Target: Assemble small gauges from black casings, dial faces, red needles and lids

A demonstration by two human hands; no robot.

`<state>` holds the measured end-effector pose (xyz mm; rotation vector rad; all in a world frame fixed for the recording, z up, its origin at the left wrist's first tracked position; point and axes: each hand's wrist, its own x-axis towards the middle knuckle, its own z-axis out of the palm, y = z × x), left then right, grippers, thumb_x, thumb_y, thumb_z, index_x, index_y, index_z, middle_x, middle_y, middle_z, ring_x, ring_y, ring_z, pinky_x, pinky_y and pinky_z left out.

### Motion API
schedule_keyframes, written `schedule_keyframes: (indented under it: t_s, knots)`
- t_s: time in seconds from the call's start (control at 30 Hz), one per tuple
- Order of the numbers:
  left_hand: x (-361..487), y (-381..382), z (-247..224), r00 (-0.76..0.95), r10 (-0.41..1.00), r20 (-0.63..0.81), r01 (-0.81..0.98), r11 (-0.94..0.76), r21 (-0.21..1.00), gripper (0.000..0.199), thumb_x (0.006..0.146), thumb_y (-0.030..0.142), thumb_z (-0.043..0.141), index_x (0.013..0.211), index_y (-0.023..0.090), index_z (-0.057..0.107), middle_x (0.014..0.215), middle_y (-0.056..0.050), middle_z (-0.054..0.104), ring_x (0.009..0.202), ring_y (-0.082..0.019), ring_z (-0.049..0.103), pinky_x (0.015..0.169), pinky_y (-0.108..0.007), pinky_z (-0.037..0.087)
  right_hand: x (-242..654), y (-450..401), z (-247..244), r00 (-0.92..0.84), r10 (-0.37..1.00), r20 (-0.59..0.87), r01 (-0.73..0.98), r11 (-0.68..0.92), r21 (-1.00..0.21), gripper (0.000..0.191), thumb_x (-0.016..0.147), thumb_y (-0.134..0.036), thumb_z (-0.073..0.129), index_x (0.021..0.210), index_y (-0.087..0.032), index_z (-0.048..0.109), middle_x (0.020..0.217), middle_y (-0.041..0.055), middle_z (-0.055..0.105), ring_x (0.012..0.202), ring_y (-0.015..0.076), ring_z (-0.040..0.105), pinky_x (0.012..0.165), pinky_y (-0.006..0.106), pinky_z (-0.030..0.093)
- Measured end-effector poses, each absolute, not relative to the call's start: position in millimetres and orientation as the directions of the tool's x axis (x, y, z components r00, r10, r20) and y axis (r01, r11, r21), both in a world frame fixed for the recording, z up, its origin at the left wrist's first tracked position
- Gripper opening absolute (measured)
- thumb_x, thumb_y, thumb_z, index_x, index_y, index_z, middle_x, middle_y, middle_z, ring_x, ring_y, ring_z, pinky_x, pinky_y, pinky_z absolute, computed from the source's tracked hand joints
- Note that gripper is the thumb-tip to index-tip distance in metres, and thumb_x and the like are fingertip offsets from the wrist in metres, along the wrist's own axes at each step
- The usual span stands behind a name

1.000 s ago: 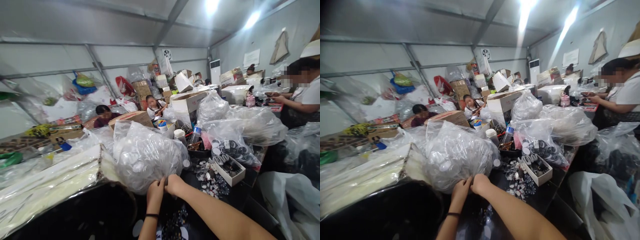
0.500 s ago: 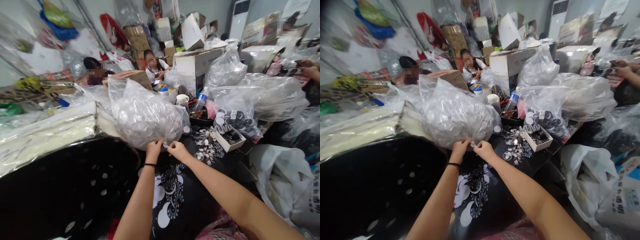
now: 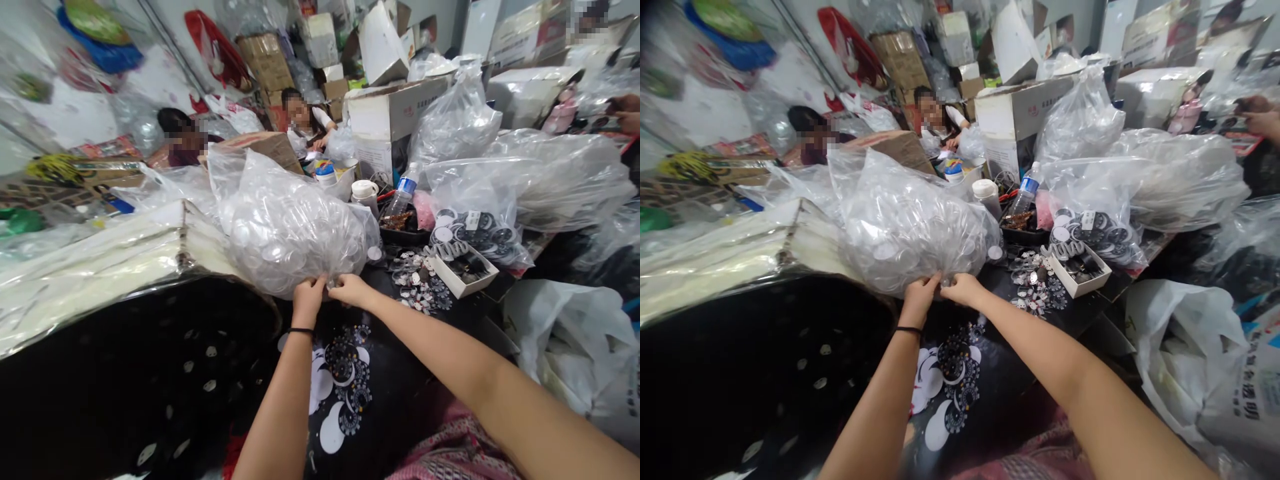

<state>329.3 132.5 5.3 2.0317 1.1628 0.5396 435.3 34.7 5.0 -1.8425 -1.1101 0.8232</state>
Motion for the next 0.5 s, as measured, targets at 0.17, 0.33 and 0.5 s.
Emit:
schedule_keyframes:
  t_s: [0.17,0.33,0.5]
  knots:
    - [326.8,135.2,3.2,0.52,0.854,0.005,0.546,-0.337,0.767,0.036,0.093,0.037,0.062,0.123,0.016,0.06,0.123,-0.009,0.063,0.103,-0.025,0.064,0.085,-0.044,0.056,422.0,15.4,-10.2,0.519,0.855,0.024,0.345,-0.184,-0.92,0.007,0.085,-0.023,0.061,0.085,-0.016,0.06,0.073,-0.0053,0.058,0.068,0.0091,0.052,0.064,0.02,0.042]
    - [328.1,131.1,7.9,0.573,0.819,-0.026,0.542,-0.355,0.761,0.035,0.093,0.037,0.062,0.12,0.016,0.061,0.12,-0.009,0.064,0.101,-0.024,0.065,0.085,-0.044,0.056,431.1,30.1,-9.6,0.464,0.885,-0.041,0.367,-0.234,-0.9,0.023,0.092,-0.037,0.064,0.086,-0.014,0.063,0.077,-0.0021,0.063,0.065,0.0109,0.059,0.063,0.026,0.05]
    - [328.8,117.7,12.9,0.548,0.836,-0.018,0.53,-0.331,0.781,0.034,0.093,0.035,0.062,0.121,0.016,0.061,0.121,-0.01,0.063,0.102,-0.023,0.064,0.086,-0.045,0.055,436.1,37.7,0.7,0.374,0.927,0.014,0.462,-0.173,-0.87,0.02,0.092,-0.033,0.063,0.086,-0.014,0.062,0.077,-0.0022,0.062,0.065,0.0109,0.058,0.063,0.026,0.049]
